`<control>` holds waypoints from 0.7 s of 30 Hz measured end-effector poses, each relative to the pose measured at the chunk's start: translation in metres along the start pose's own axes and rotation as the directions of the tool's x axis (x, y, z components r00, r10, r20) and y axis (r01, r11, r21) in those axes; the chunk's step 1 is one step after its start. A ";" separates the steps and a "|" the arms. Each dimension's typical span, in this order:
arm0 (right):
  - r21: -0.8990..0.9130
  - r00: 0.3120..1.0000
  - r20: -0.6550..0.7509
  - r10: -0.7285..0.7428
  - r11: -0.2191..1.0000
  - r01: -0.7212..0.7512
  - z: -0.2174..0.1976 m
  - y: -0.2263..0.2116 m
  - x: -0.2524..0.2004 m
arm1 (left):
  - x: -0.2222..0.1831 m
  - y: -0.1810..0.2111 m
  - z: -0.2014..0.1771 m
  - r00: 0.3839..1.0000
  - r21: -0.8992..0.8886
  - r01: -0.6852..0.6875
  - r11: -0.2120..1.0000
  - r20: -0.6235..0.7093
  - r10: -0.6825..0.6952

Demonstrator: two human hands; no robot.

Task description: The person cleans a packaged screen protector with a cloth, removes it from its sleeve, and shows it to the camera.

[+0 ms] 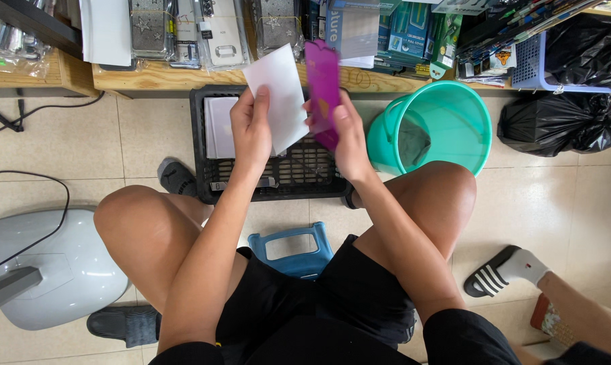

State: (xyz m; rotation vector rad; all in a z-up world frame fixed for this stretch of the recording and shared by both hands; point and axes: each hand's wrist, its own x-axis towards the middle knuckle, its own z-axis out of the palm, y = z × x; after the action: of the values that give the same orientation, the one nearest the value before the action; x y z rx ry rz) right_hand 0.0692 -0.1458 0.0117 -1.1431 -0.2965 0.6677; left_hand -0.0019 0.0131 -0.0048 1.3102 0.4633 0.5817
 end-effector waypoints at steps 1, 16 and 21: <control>-0.428 0.982 -0.014 -0.190 0.889 0.166 0.003 -0.008 -0.001 | 0.000 0.002 0.000 1.000 -0.009 0.012 1.000 0.018 -0.012; -0.979 0.767 0.188 -0.613 -0.176 0.100 0.016 -0.022 -0.003 | -0.004 -0.026 0.005 0.986 -0.052 -0.035 0.998 0.159 0.043; -0.994 0.856 0.071 -0.511 0.038 0.105 0.014 -0.044 -0.003 | -0.003 -0.005 0.010 0.985 -0.069 -0.026 0.997 0.170 0.038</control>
State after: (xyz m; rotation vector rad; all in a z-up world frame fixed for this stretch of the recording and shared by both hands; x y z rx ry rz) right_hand 0.0742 -0.1485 0.0575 -2.4084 -0.7885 -0.3341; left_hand 0.0021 0.0028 -0.0082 1.2935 0.2795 0.5019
